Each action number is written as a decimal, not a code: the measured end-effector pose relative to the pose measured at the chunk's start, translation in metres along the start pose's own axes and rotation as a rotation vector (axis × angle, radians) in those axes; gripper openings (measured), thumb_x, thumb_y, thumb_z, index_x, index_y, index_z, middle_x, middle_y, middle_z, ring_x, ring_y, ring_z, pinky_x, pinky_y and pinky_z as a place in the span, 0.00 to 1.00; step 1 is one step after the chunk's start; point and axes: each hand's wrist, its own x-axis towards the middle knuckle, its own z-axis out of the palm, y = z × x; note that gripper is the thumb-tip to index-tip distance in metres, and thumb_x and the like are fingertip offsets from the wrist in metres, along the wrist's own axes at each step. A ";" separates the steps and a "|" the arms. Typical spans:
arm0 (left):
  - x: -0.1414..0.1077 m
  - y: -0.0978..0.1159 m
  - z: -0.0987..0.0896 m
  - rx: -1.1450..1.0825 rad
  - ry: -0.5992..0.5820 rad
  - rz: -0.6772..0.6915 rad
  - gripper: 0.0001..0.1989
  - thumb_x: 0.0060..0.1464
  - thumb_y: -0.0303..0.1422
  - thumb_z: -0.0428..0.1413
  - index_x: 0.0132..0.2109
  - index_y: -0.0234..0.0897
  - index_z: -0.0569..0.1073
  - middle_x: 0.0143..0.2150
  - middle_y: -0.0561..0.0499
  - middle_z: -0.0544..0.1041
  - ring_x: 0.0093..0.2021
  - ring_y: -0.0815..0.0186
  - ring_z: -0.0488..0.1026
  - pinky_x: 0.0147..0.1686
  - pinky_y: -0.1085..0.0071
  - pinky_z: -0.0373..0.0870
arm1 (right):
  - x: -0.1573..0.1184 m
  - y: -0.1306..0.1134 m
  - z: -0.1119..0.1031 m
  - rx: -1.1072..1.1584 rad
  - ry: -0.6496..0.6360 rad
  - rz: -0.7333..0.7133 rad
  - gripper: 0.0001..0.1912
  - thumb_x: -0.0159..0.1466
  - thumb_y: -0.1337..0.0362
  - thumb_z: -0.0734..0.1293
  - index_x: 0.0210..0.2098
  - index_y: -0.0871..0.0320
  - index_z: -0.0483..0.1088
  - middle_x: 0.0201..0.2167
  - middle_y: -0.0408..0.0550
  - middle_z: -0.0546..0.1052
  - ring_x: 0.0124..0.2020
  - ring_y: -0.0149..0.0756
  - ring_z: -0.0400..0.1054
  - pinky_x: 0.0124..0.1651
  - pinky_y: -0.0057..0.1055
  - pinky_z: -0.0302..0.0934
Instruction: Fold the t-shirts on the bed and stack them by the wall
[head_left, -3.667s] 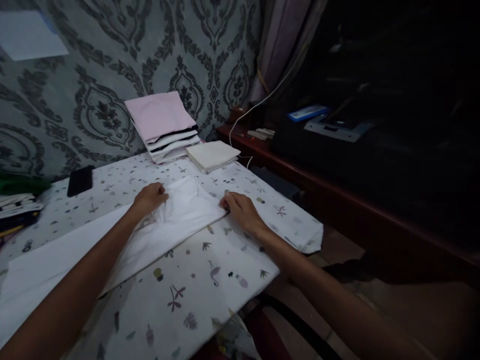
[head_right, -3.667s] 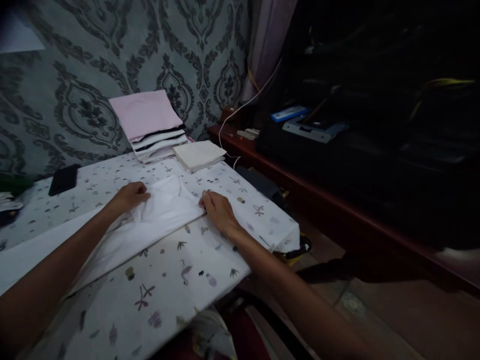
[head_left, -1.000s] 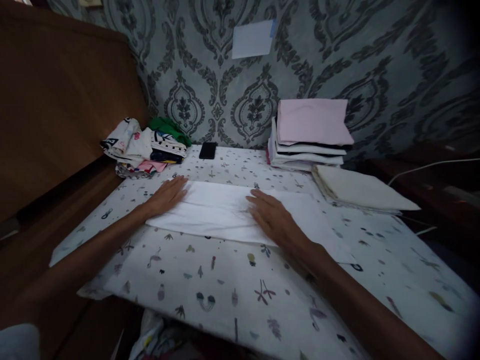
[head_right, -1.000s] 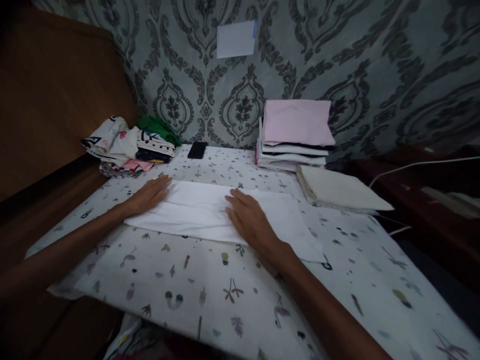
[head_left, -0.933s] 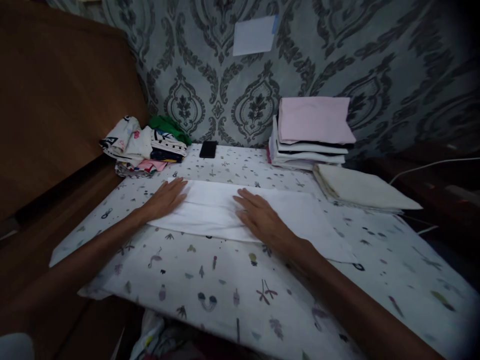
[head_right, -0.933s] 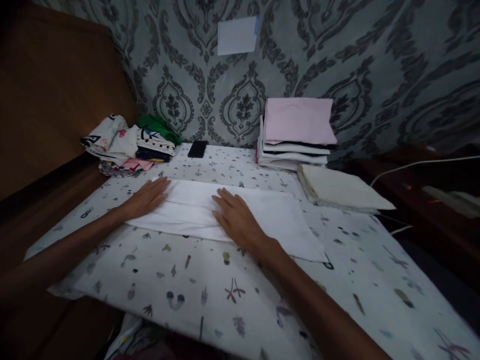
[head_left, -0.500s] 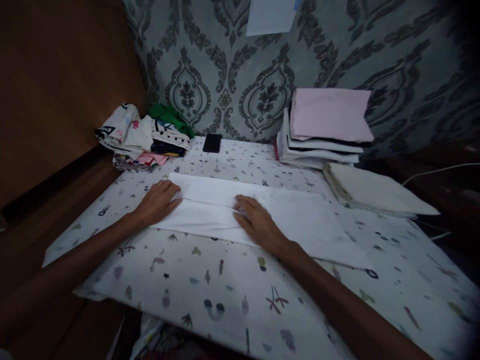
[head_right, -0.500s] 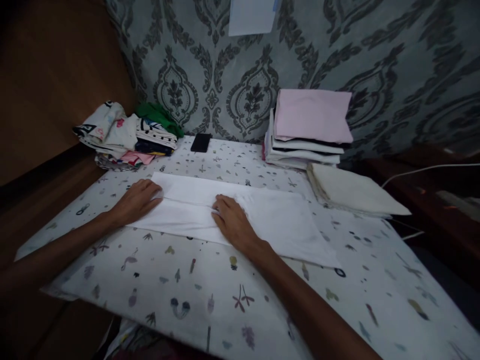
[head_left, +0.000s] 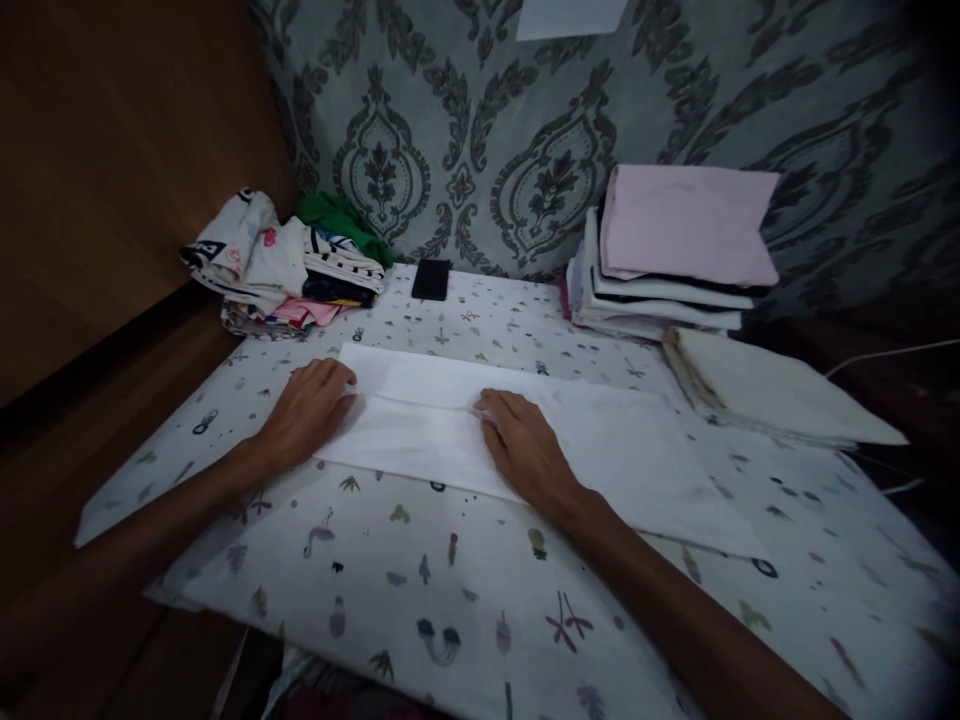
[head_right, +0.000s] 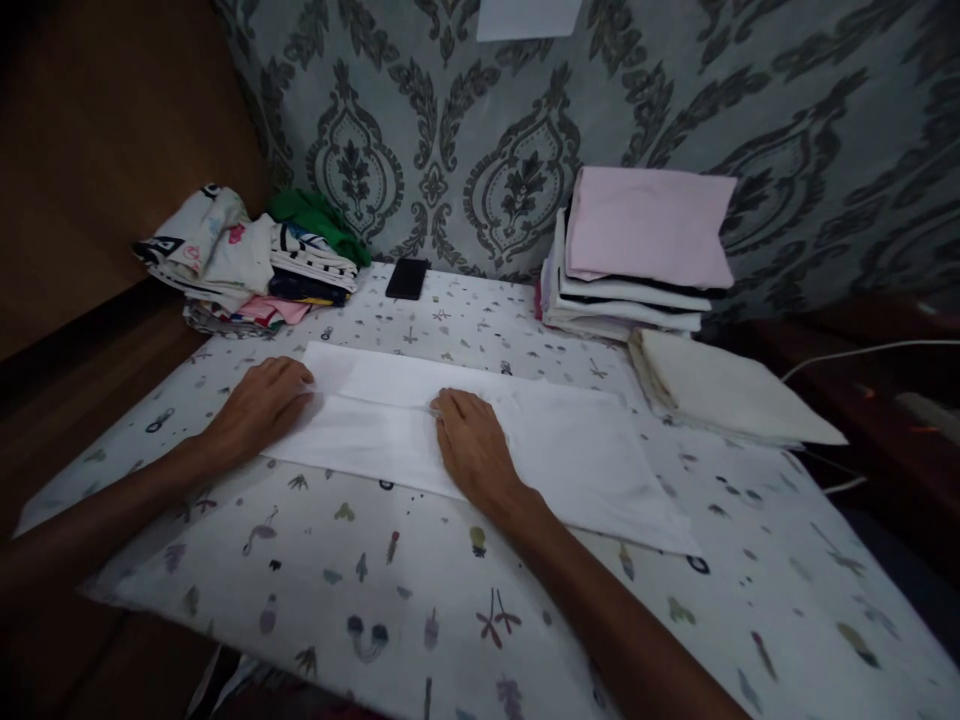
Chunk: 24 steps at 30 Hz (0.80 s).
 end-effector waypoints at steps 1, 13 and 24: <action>-0.003 0.007 0.001 -0.006 -0.003 0.049 0.14 0.65 0.36 0.44 0.49 0.37 0.70 0.51 0.40 0.74 0.53 0.52 0.68 0.55 0.52 0.66 | -0.002 -0.002 0.001 -0.005 0.025 -0.023 0.17 0.70 0.67 0.53 0.50 0.61 0.70 0.54 0.61 0.74 0.56 0.50 0.67 0.57 0.53 0.63; -0.035 -0.009 0.017 0.032 -0.302 0.323 0.36 0.67 0.49 0.42 0.74 0.49 0.36 0.75 0.48 0.46 0.74 0.58 0.46 0.71 0.57 0.43 | -0.013 -0.009 0.015 0.033 -0.215 -0.260 0.27 0.73 0.55 0.55 0.69 0.52 0.55 0.70 0.52 0.58 0.71 0.42 0.49 0.70 0.51 0.51; 0.053 -0.071 0.009 -0.081 -0.108 -0.165 0.29 0.58 0.46 0.49 0.60 0.32 0.67 0.54 0.37 0.75 0.56 0.51 0.70 0.55 0.58 0.67 | 0.017 -0.089 0.013 -0.004 -0.275 -0.273 0.18 0.68 0.56 0.65 0.50 0.62 0.72 0.54 0.61 0.74 0.56 0.50 0.67 0.56 0.47 0.66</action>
